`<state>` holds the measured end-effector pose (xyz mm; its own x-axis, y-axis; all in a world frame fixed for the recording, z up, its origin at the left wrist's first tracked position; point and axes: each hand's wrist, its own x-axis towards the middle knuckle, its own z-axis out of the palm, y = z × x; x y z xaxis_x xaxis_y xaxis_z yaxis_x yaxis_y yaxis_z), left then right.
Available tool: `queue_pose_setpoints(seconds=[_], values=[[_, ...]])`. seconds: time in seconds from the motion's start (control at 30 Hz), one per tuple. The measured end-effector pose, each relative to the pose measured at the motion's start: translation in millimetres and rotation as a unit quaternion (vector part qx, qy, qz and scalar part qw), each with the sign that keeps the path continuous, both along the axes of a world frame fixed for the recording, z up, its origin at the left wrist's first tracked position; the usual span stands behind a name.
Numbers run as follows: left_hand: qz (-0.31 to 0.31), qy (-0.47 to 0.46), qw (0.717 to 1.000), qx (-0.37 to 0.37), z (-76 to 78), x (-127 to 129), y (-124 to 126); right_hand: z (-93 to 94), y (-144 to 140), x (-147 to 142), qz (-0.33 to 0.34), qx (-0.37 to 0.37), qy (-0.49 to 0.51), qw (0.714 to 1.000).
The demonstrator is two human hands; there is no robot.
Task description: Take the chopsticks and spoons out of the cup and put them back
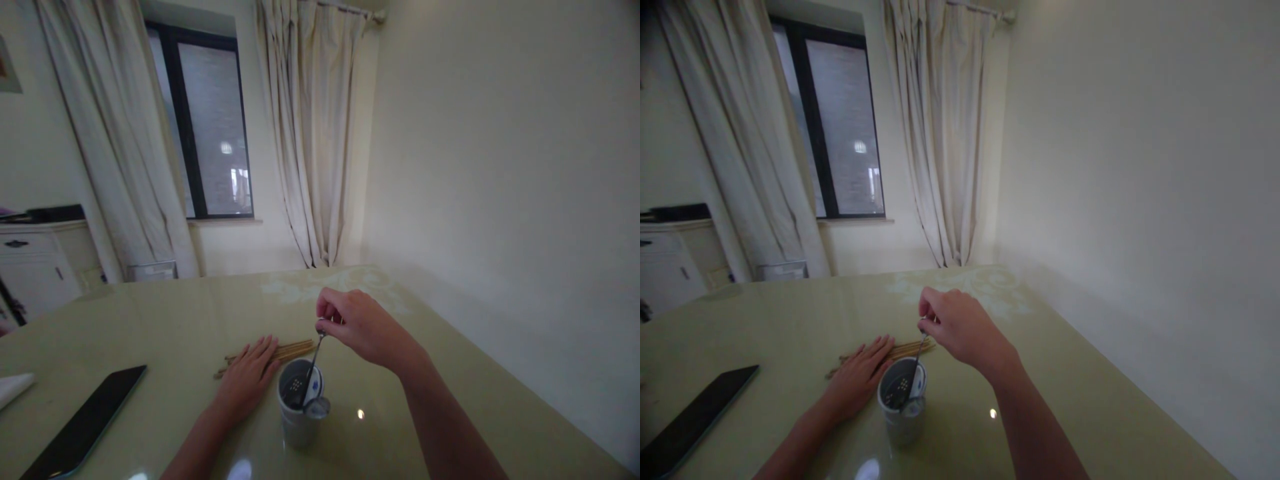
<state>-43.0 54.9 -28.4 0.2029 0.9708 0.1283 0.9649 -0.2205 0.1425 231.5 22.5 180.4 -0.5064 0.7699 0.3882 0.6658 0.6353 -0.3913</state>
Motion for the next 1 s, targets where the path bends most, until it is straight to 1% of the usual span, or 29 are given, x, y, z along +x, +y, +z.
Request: queue_pose_setpoints(seconds=[0.07, 0.1, 0.17, 0.2, 0.23, 0.33, 0.43, 0.5, 0.67, 0.77, 0.83, 0.87, 0.93, 0.97, 1.0], values=[[0.04, 0.006, 0.999, 0.023, -0.6, -4.6, -1.6, 1.2, 0.0, 0.9, -0.001, 0.002, 0.001, 1.0], [0.078, 0.008, 0.996, 0.037, -2.1, -9.4, -1.9, 1.9, 0.0, 1.7, 0.001, 0.004, 0.001, 1.0], [0.173, 0.0, 0.983, 0.058, -7.2, -22.6, -1.1, 3.3, -0.3, 3.5, 0.009, 0.008, 0.002, 1.0], [0.207, -0.01, 0.976, 0.06, -10.6, -30.0, 0.2, 4.1, -0.7, 4.4, 0.012, 0.01, 0.004, 1.0], [0.223, -0.025, 0.973, 0.057, -14.3, -37.0, 2.2, 4.7, -1.1, 5.2, 0.015, 0.013, 0.007, 1.0], [0.201, -0.103, 0.973, 0.045, -24.1, -49.5, 10.6, 6.5, -2.8, 6.5, 0.019, 0.021, 0.019, 0.999], [0.186, -0.163, 0.968, 0.051, -28.5, -47.2, 18.1, 8.2, -4.2, 7.3, 0.022, 0.029, 0.031, 0.999], [0.177, -0.195, 0.963, 0.058, -28.6, -42.4, 20.4, 9.7, -4.1, 9.4, 0.021, 0.033, 0.043, 0.998], [0.168, -0.29, 0.94, 0.07, -24.4, -36.8, 20.0, 13.1, 0.7, 23.0, -0.002, 0.041, 0.101, 0.994], [0.162, -0.333, 0.927, 0.062, -18.0, -35.0, 19.2, 12.4, 7.4, 28.8, -0.036, 0.056, 0.139, 0.988], [0.161, -0.36, 0.916, 0.068, -10.3, -30.7, 17.0, 9.4, 13.0, 26.9, -0.057, 0.064, 0.151, 0.985], [0.167, -0.367, 0.911, 0.082, -5.3, -27.2, 14.7, 7.1, 15.9, 23.9, -0.064, 0.067, 0.15, 0.984], [0.175, -0.364, 0.905, 0.134, 6.7, -17.9, 7.4, 0.9, 21.2, 14.2, -0.07, 0.066, 0.137, 0.986], [0.17, -0.357, 0.902, 0.17, 13.1, -12.4, 2.5, -2.6, 23.3, 8.0, -0.07, 0.064, 0.126, 0.988], [0.152, -0.35, 0.901, 0.206, 19.4, -6.7, -2.9, -6.3, 24.9, 1.3, -0.068, 0.06, 0.113, 0.989]])
